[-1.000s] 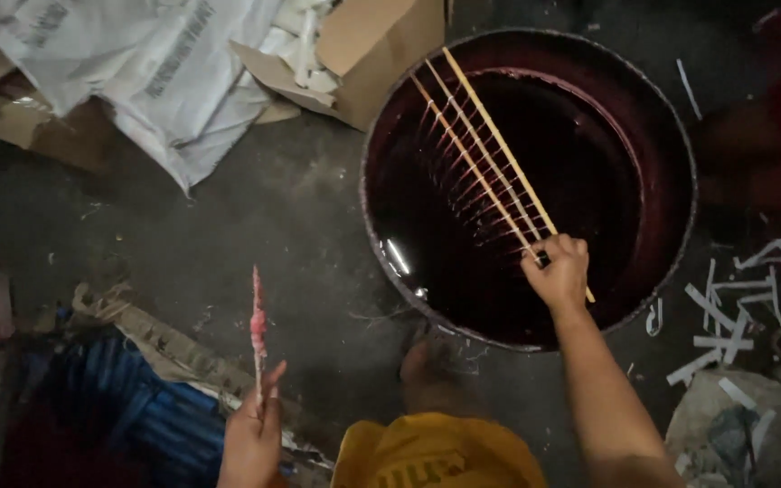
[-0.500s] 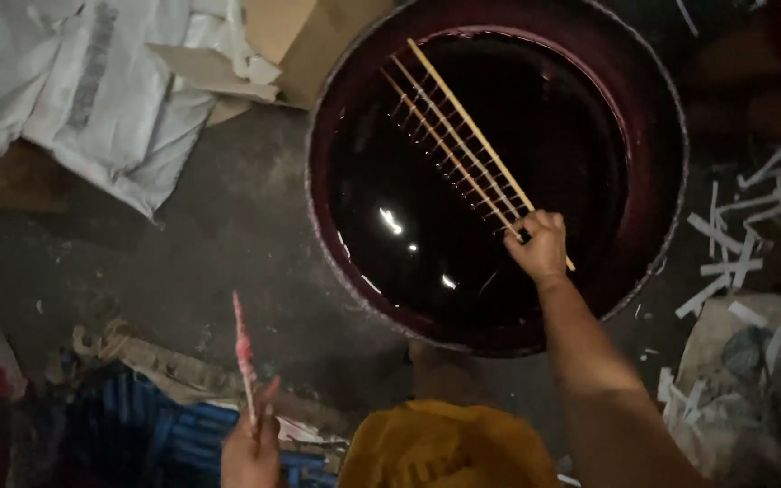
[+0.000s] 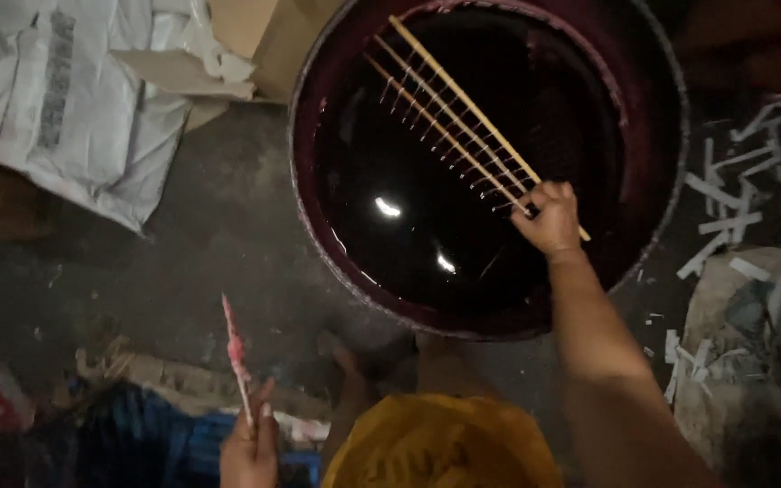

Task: Dipping bundles of candles attached to wooden frames into a vat of red liquid and placing them on a drying rack.

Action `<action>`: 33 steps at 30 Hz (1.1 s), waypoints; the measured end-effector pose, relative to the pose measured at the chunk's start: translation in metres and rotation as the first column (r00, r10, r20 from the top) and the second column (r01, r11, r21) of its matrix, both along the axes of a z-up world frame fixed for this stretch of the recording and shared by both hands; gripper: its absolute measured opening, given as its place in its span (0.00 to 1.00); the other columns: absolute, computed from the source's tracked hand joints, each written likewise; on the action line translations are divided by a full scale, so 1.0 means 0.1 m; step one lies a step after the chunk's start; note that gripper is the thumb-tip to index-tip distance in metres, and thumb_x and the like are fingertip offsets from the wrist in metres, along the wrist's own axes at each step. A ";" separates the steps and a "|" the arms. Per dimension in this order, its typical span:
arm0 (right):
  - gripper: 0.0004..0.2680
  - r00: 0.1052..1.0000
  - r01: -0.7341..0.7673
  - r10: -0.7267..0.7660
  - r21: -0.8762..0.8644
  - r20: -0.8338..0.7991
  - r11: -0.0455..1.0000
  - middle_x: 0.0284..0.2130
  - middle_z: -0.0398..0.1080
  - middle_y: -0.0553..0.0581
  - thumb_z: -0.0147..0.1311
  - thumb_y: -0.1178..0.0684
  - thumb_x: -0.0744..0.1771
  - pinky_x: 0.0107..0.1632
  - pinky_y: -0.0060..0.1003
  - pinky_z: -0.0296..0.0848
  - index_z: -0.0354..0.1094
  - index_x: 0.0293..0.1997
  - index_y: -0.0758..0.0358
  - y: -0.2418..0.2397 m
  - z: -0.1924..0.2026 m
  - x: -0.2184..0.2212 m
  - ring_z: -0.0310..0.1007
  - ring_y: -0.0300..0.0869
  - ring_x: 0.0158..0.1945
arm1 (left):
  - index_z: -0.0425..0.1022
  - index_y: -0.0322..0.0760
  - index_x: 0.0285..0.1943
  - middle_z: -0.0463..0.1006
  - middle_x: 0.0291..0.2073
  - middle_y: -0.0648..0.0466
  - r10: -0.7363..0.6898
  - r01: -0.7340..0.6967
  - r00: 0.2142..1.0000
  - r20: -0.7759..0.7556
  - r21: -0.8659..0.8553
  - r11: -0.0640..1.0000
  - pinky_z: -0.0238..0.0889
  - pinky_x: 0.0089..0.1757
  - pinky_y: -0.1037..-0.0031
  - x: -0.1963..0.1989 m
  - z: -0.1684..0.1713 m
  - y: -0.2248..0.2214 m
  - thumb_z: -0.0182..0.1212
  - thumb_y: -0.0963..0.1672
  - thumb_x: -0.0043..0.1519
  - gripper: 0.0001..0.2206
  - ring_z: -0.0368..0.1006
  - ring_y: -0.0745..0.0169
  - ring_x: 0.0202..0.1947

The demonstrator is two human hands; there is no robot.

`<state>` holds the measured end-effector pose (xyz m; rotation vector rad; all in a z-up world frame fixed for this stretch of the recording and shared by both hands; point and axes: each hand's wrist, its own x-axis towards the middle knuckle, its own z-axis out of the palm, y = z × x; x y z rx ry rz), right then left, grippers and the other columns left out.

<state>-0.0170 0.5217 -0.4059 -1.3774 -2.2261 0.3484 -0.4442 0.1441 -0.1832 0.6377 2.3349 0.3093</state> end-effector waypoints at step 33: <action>0.09 0.913 0.004 -0.059 0.134 0.405 0.991 0.37 0.70 0.50 0.63 0.45 0.65 0.50 0.46 0.67 0.74 0.39 0.58 0.10 2.85 0.51 0.62 0.51 0.45 | 0.68 0.50 0.71 0.78 0.34 0.42 -0.507 0.636 0.769 -0.389 0.384 0.670 0.66 0.26 0.45 0.39 0.24 2.93 0.43 0.47 0.70 0.20 0.76 0.35 0.30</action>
